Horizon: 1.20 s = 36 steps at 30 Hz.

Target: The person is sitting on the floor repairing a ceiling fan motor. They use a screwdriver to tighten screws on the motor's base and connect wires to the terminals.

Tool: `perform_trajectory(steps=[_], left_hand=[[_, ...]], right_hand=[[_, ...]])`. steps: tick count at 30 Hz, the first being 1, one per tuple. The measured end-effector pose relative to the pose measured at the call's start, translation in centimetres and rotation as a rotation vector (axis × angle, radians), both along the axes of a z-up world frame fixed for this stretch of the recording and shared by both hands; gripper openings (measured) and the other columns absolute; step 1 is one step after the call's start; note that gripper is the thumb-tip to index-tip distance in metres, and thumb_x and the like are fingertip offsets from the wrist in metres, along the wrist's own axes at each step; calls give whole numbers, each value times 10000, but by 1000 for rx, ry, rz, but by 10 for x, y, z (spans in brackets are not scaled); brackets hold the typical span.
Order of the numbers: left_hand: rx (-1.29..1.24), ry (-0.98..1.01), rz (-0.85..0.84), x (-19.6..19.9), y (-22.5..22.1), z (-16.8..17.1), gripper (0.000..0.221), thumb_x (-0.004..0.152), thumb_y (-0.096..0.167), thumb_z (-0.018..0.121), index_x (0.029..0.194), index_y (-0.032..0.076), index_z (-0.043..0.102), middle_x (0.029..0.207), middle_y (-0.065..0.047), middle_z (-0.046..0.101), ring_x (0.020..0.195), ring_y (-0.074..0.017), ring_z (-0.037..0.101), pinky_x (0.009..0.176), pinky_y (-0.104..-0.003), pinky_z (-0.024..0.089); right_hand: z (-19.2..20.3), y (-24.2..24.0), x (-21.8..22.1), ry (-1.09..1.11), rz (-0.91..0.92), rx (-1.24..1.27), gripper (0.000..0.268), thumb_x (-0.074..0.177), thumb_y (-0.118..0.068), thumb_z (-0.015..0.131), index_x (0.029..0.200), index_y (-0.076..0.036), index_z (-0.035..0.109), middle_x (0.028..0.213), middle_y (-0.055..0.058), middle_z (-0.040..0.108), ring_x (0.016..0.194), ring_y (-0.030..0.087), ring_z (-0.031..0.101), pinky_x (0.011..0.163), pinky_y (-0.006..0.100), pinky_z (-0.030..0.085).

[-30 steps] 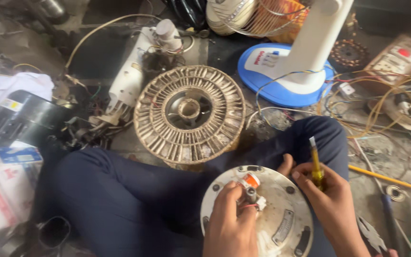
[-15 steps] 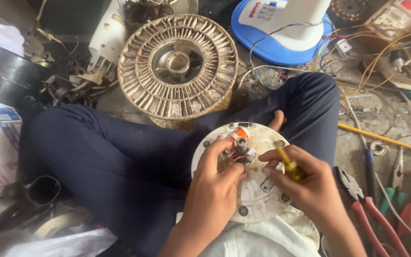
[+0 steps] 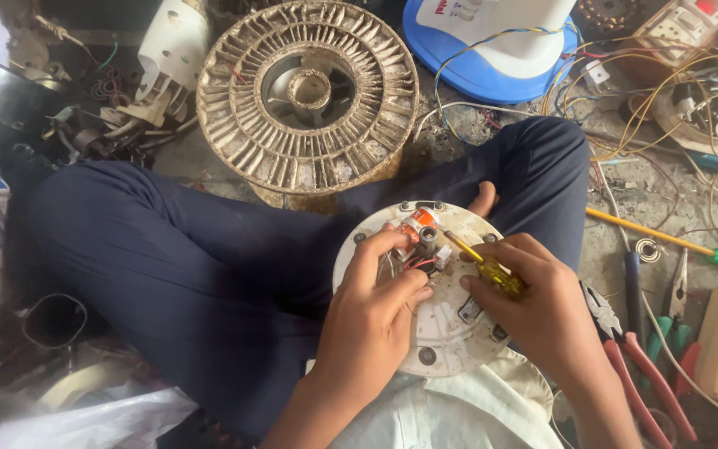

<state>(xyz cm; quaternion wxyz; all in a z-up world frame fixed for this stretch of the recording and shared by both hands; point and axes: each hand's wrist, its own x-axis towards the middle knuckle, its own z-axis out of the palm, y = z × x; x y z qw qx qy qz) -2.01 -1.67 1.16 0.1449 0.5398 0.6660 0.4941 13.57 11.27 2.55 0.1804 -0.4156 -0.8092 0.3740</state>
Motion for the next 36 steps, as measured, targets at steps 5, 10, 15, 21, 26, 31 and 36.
perform_trajectory(steps=[5, 10, 15, 21, 26, 31, 36], left_hand=[[49, 67, -8, -1, 0, 1, 166, 838, -72, 716, 991, -18, 682, 1343, -183, 553, 1341, -406, 575, 1014, -450, 525], [7, 54, 12, -1, 1, 3, 166, 853, -60, 703, 1013, -16, 702, 1348, -160, 572, 1251, -370, 626, 963, -430, 533], [30, 72, 11, -1, 2, 5, 158, 842, -32, 731, 996, -16, 695, 1325, -160, 575, 1240, -372, 625, 969, -430, 527], [47, 217, -29, -7, 1, 10, 188, 765, -61, 704, 942, 1, 693, 1310, -151, 578, 1297, -368, 592, 1041, -458, 503], [45, 266, -51, -10, 4, 12, 90, 853, 14, 728, 940, 16, 704, 1301, -140, 575, 1227, -339, 614, 979, -444, 510], [12, 225, -8, -7, 6, 13, 165, 837, -7, 678, 990, 30, 730, 1291, -132, 583, 1189, -334, 633, 944, -437, 522], [3, 202, -11, -6, 6, 13, 143, 877, 13, 681, 1009, 30, 732, 1284, -133, 587, 1183, -328, 632, 932, -438, 519]], right_hand=[[5, -5, 1, 104, 16, -124, 286, 777, -79, 810, 1059, -39, 777, 901, 52, 667, 787, 125, 640, 697, 278, 511], [-1, -11, -3, 311, 113, -228, 210, 795, -8, 781, 1004, 2, 760, 989, 30, 699, 887, 102, 663, 772, 246, 528], [-5, -12, -6, 331, 100, -196, 204, 784, 10, 770, 987, 11, 752, 953, 40, 697, 880, 110, 666, 779, 250, 524], [-5, -4, -1, 188, 297, 149, 226, 733, -30, 750, 957, -10, 722, 931, 50, 693, 730, 115, 676, 623, 279, 527], [-18, 19, 7, -43, 426, 134, 187, 781, -122, 767, 936, -25, 728, 808, 79, 681, 644, 146, 630, 567, 312, 512], [-21, 32, 17, -92, 54, -457, 258, 1034, -185, 664, 923, 48, 677, 771, 191, 602, 643, 172, 470, 524, 374, 391], [-12, 16, 18, 198, 183, -232, 232, 839, -91, 753, 1065, -40, 740, 903, 17, 720, 768, 60, 667, 657, 239, 553]])
